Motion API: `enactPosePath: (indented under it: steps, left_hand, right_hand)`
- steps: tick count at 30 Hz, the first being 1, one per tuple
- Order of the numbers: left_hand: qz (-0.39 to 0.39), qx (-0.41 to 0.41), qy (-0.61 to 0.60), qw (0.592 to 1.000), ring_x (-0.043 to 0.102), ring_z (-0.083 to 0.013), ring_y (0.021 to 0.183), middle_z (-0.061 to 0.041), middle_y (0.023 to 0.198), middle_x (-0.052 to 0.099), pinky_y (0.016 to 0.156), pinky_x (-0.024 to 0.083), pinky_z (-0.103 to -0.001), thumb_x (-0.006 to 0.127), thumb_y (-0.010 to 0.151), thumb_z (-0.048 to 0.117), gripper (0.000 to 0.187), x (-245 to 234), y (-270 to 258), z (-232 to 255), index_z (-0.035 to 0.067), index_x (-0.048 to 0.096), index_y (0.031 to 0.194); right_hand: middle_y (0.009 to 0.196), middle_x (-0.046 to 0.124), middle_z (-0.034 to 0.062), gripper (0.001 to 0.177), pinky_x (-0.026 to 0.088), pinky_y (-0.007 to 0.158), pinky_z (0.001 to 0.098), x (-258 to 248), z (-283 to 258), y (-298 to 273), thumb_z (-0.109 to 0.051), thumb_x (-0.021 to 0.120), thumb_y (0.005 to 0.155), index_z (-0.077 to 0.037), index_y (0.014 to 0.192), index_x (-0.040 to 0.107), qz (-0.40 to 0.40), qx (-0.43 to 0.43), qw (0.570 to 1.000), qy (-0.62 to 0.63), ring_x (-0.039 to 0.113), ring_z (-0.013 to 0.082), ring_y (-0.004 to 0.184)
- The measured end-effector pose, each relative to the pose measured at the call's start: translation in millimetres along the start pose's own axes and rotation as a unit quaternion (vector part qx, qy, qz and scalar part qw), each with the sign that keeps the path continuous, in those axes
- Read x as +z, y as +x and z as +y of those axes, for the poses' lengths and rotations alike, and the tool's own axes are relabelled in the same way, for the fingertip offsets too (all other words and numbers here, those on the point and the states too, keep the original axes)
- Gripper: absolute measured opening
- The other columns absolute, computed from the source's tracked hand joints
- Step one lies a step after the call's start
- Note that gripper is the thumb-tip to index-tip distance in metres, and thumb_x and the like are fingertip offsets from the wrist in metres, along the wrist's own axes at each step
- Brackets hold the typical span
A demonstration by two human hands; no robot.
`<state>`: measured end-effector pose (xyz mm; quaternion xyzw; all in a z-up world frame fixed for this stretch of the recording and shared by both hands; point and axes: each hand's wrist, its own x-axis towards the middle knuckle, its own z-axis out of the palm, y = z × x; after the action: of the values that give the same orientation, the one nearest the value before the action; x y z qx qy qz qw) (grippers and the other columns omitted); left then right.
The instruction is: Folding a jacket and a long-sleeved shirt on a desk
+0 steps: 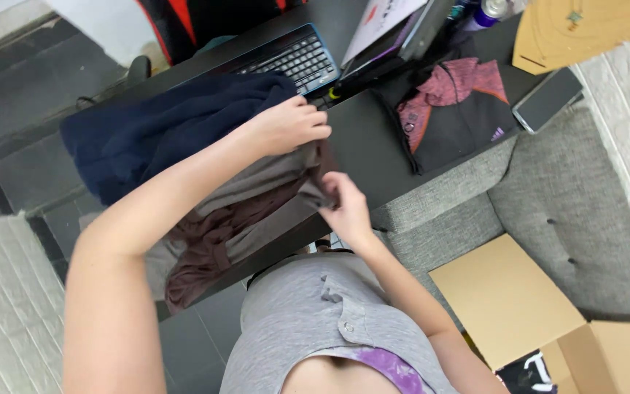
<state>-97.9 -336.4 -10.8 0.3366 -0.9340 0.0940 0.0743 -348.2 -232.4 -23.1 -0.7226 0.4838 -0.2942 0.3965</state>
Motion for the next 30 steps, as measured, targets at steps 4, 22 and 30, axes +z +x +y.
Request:
enactPosePath:
  steps: [4,22,30]
  left_hand:
    - [0.107,-0.01,0.095,0.99,0.059,-0.0196,0.092,0.0,0.094,0.053,0.092,0.046,-0.037,0.062,0.098,0.017,0.01,-13.1,-63.9,23.9,0.02,0.052,0.098]
    - [-0.018,-0.651,-0.075,0.755,0.063,-0.0209,0.114,0.001,0.121,0.057,0.099,0.05,-0.041,0.058,0.091,0.012,0.037,-5.3,-229.6,242.5,0.022,0.057,0.127]
    - [0.098,-0.899,0.09,0.418,0.058,-0.023,0.103,-0.004,0.114,0.049,0.085,0.053,-0.04,0.065,0.1,0.045,0.039,-33.1,-232.9,376.4,0.014,0.055,0.122]
  right_hand:
    - [0.093,0.072,-0.0006,0.063,0.06,0.084,0.0417,51.8,6.0,-14.3,-0.008,0.085,0.062,-0.028,0.118,0.065,-0.124,-0.005,0.99,-0.064,0.074,0.0233,0.096]
    - [0.105,0.064,-0.0049,0.031,0.061,0.086,0.0362,93.9,-57.8,12.6,-0.032,0.078,0.092,-0.026,0.12,0.065,-0.377,-0.235,0.888,-0.122,0.07,0.0186,0.101]
    - [0.105,0.061,0.0031,0.016,0.059,0.086,0.0417,211.8,-114.8,74.7,-0.026,0.069,0.1,-0.016,0.113,0.066,-0.448,-0.433,0.778,-0.083,0.07,0.0303,0.099]
